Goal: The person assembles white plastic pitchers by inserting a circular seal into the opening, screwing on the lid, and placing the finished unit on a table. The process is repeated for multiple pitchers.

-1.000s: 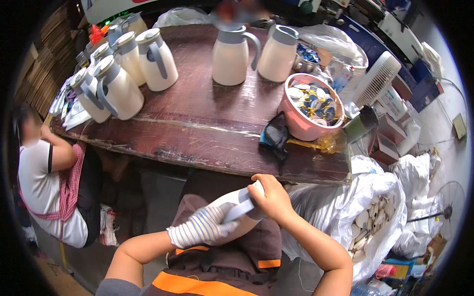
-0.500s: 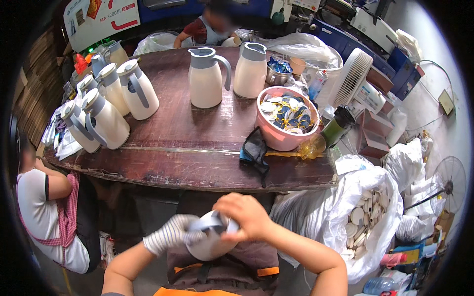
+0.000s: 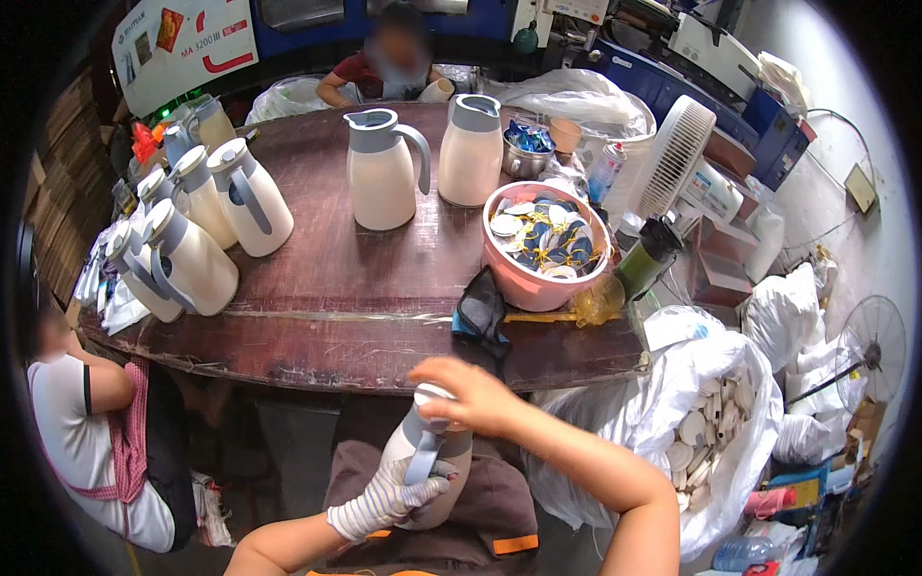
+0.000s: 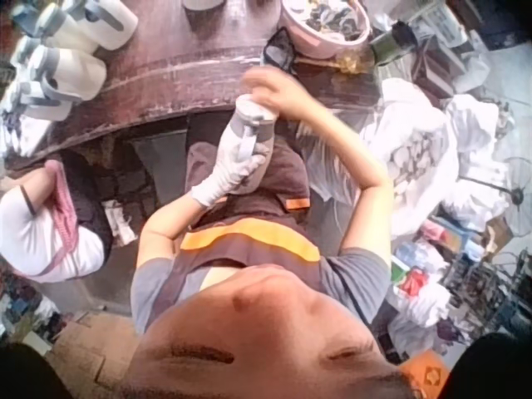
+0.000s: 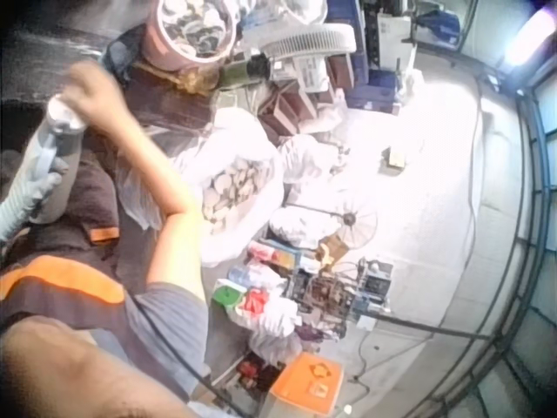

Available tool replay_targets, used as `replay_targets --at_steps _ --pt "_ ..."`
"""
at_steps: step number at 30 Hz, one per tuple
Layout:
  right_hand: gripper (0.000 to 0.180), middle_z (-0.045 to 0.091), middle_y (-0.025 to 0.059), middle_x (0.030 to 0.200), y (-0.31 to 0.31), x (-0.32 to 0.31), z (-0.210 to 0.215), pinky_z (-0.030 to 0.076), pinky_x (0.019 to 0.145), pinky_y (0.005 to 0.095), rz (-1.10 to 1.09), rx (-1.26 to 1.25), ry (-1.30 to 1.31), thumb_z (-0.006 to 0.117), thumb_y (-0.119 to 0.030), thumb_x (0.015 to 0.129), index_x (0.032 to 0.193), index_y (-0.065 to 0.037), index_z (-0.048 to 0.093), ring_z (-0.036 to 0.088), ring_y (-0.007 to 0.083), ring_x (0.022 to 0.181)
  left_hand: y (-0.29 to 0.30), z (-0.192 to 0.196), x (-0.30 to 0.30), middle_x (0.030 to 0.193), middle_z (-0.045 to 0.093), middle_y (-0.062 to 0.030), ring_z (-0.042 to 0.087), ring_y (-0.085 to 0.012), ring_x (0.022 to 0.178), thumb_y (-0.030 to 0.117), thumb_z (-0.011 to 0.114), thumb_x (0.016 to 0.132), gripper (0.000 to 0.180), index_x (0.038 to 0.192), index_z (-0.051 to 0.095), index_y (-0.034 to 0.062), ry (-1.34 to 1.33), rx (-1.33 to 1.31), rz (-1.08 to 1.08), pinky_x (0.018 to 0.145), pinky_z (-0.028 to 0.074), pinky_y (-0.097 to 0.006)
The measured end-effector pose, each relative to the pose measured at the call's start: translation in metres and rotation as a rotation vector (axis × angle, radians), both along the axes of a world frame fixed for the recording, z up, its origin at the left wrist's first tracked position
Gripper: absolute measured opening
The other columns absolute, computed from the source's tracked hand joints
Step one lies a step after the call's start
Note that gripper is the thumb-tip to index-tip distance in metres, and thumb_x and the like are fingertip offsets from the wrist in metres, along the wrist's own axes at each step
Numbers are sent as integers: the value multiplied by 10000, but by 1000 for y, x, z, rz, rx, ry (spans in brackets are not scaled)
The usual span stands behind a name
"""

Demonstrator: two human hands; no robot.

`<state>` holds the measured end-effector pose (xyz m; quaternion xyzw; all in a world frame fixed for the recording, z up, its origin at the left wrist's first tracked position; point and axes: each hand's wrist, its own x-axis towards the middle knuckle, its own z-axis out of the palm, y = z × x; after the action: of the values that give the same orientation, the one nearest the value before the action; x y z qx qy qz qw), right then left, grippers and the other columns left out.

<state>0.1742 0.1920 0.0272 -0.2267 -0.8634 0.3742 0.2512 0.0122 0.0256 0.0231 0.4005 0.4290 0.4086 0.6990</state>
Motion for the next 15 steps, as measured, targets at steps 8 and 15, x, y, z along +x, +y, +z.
replay_targets --at_steps 8,15 --pt "219 707 139 893 186 16 59 502 781 317 -655 -47 207 600 -178 885 978 -3 693 671 212 855 12 14 -14 738 510 36 469 -72 575 200 665 917 268 1138 613 57 -229 -316 84 518 388 -228" --pt "293 675 279 948 271 3 27 511 866 458 -1113 52 -488 576 -205 779 917 19 704 664 390 955 28 21 -15 679 497 16 465 -80 550 192 654 923 258 1130 611 45 -197 -332 143 511 393 -245"
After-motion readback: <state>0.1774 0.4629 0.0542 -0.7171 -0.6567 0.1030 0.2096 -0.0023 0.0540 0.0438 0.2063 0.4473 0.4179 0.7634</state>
